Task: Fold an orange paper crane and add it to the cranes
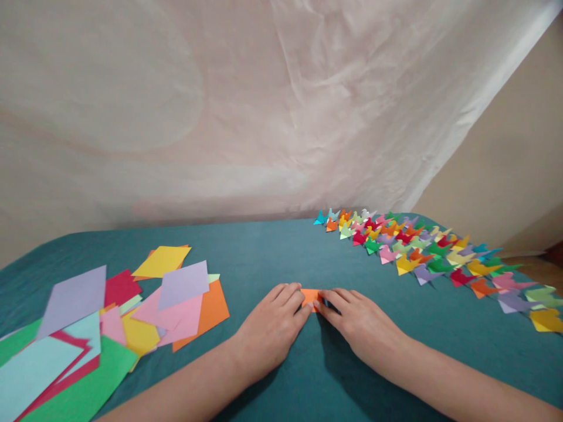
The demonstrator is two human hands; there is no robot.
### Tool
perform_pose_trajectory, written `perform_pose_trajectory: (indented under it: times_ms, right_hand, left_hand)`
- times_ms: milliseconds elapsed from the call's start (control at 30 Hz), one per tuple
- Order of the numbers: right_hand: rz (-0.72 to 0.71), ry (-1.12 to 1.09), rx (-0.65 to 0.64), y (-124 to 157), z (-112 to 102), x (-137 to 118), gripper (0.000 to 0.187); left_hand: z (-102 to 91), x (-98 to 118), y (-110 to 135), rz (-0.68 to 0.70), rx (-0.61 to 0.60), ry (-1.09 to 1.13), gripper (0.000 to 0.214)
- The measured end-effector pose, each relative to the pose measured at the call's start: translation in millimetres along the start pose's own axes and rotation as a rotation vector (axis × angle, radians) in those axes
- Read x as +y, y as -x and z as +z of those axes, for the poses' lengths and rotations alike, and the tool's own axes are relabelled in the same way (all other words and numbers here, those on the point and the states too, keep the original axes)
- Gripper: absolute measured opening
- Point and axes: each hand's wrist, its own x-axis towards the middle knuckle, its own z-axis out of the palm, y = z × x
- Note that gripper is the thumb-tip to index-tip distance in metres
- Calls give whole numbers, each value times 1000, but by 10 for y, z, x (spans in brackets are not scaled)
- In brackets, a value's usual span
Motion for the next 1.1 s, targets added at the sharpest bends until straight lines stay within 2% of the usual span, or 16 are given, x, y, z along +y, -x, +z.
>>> perform_pose_trajectory:
  times_ms: [333,500,633,867,1100]
  right_hand:
    - [32,-36,-14,-23,-38,89,28]
    - [33,-108,47,3,-17,112,31]
    - [41,-56,22,11,-7,52,34]
    - [37,24,-28,-16,-32,-13,27]
    - [43,13,-3,-27,-10,-9,22]
  left_hand:
    - [9,9,-3,-5,13,-8,30]
    - [14,9,4,-5,19,-25,29]
    - [14,8,5,1,15,-28,30]
    - [-7,8,-13,16,14,-20,29]
    - [-47,6,-21,26,13,15,29]
